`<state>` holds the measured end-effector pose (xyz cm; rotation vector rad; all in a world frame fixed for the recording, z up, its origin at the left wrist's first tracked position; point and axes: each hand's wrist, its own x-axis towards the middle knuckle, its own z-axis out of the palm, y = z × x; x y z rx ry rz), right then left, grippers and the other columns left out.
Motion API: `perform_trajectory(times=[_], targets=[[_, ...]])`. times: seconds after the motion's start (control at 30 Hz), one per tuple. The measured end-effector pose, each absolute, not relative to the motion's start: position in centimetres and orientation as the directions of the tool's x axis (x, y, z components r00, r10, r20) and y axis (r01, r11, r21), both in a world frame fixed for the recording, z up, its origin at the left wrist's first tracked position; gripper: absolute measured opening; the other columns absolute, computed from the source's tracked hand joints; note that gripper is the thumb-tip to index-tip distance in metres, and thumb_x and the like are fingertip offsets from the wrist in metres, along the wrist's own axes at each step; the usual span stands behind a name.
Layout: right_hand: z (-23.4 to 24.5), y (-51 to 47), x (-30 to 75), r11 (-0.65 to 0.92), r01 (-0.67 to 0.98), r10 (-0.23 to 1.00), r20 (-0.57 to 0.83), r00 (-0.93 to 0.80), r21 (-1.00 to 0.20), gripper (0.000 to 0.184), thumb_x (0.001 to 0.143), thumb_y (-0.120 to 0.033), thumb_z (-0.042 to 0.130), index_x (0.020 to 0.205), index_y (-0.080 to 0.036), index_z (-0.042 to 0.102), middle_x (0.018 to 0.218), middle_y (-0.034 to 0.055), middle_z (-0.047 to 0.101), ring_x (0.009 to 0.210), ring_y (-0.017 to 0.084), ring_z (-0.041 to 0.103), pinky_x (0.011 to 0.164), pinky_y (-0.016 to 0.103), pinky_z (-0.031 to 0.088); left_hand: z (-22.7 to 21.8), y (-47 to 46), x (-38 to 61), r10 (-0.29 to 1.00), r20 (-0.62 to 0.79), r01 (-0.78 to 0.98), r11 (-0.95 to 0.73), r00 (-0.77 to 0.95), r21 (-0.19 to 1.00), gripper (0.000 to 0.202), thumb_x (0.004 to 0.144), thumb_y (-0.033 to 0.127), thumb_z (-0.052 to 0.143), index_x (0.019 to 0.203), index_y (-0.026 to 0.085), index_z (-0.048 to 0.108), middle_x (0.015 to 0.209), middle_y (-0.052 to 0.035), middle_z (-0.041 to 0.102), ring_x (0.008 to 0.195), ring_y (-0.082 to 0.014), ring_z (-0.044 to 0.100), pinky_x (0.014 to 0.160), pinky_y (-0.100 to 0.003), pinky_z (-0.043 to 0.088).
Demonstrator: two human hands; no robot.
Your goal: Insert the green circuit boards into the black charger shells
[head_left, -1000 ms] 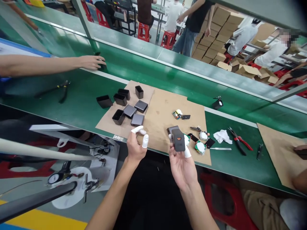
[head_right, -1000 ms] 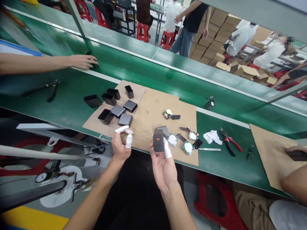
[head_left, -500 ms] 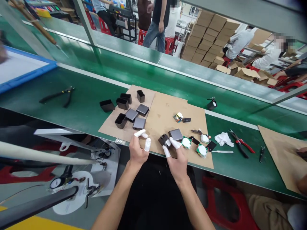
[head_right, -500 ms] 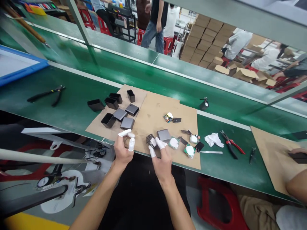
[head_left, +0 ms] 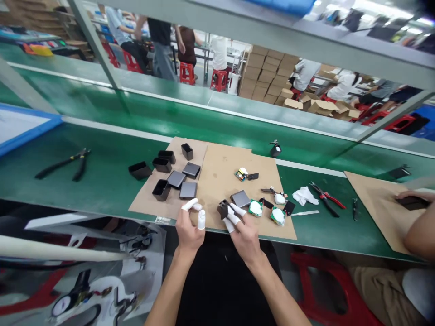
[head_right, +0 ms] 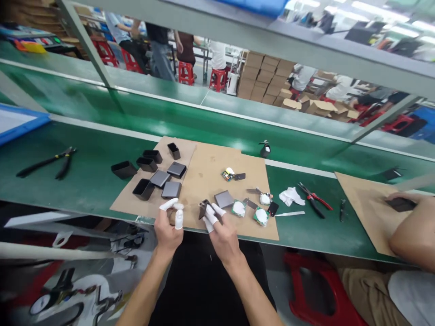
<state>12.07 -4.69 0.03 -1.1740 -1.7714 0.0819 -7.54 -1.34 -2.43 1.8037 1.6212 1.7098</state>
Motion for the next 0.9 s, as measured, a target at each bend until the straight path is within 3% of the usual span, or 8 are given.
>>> perform_trajectory(times=[0.17, 0.3, 0.47, 0.6, 0.9], targets=[[0.9, -4.6, 11.1, 0.528, 0.704, 0.717, 0.693, -0.070, -0.475, 0.049, 0.102, -0.008, 0.070, 0.147, -0.027, 0.072, 0.140, 0.0179, 0.075, 0.123, 0.030, 0.080, 0.104, 0.040, 0.070, -2.3, -1.0, -7.6, 0.752, 0.608, 0.554, -0.402, -0.255, 0.729, 0.031, 0.106, 0.032, 0.058, 0.133, 0.019, 0.065, 0.102, -0.0084, 0.076, 0.093, -0.0255, 0.075, 0.089, -0.041, 0.059], [1.6, -4.2, 10.5, 0.522, 0.722, 0.726, 0.680, -0.097, -0.454, 0.038, 0.104, -0.011, 0.066, 0.138, -0.023, 0.077, 0.127, 0.0176, 0.077, 0.112, 0.027, 0.084, 0.097, 0.035, 0.072, -2.4, -0.8, -7.5, 0.759, 0.588, 0.543, -0.379, -0.280, 0.749, 0.031, 0.109, 0.032, 0.053, 0.134, 0.019, 0.065, 0.101, -0.0078, 0.077, 0.091, -0.0253, 0.076, 0.088, -0.040, 0.058], [1.8, -3.1, 10.3, 0.500, 0.718, 0.752, 0.654, -0.081, -0.485, 0.034, 0.106, -0.014, 0.066, 0.136, -0.022, 0.076, 0.132, 0.0189, 0.073, 0.118, 0.026, 0.081, 0.099, 0.034, 0.070, -2.5, -0.7, -7.3, 0.772, 0.587, 0.571, -0.374, -0.245, 0.731, 0.031, 0.110, 0.034, 0.051, 0.133, 0.019, 0.066, 0.100, -0.0086, 0.077, 0.093, -0.0265, 0.075, 0.089, -0.041, 0.056], [0.5, -2.6, 10.0, 0.499, 0.724, 0.753, 0.652, -0.089, -0.477, 0.030, 0.106, -0.015, 0.065, 0.133, -0.021, 0.077, 0.125, 0.0173, 0.075, 0.114, 0.025, 0.082, 0.095, 0.033, 0.071, -2.5, -0.7, -7.3, 0.758, 0.601, 0.579, -0.379, -0.253, 0.722, 0.033, 0.111, 0.035, 0.047, 0.132, 0.019, 0.066, 0.100, -0.0089, 0.077, 0.091, -0.0255, 0.075, 0.087, -0.039, 0.056], [0.6, -2.1, 9.8, 0.510, 0.720, 0.733, 0.676, -0.076, -0.471, 0.050, 0.106, -0.017, 0.065, 0.156, -0.022, 0.061, 0.125, 0.0164, 0.077, 0.116, 0.027, 0.082, 0.099, 0.036, 0.071, -2.9, -0.7, -7.8, 0.753, 0.626, 0.635, -0.385, -0.203, 0.670, 0.034, 0.109, 0.030, 0.052, 0.137, 0.016, 0.065, 0.102, -0.0089, 0.076, 0.093, -0.0245, 0.073, 0.089, -0.037, 0.056]])
